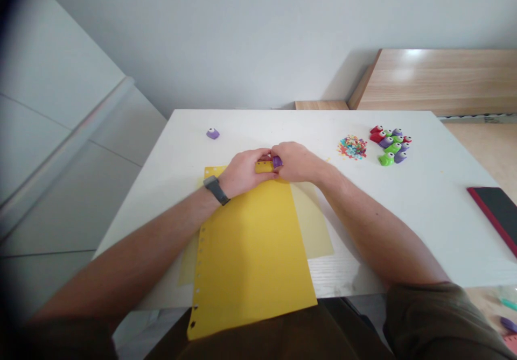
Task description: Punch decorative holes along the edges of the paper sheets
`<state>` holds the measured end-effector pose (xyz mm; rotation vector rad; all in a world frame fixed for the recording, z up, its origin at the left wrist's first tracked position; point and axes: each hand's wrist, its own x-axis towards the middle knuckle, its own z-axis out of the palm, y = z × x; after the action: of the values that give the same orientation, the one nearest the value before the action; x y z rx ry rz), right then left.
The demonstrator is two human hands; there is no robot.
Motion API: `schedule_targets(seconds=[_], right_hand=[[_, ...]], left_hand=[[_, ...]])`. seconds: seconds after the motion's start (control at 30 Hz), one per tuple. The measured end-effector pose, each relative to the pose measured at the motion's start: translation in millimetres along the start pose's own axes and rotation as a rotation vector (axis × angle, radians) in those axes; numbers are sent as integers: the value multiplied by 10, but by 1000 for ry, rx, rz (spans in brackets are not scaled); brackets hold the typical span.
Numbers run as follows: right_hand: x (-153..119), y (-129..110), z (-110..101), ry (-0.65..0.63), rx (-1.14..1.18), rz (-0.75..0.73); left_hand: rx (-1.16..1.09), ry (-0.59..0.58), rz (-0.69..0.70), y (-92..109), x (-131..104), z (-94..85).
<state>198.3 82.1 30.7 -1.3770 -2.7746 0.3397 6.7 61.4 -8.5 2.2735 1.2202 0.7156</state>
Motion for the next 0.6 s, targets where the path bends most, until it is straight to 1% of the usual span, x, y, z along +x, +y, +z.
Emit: schedule_targets(seconds=[0.1, 0.3, 0.6], right_hand=[[-5, 4, -2, -10, 15, 6], [-9, 35, 7, -14, 20, 4], [-19, 13, -28, -23, 14, 39]], left_hand=[[32, 1, -13, -1, -3, 0], [37, -11, 7, -20, -14, -8], [47, 5, 19, -100, -15, 27]])
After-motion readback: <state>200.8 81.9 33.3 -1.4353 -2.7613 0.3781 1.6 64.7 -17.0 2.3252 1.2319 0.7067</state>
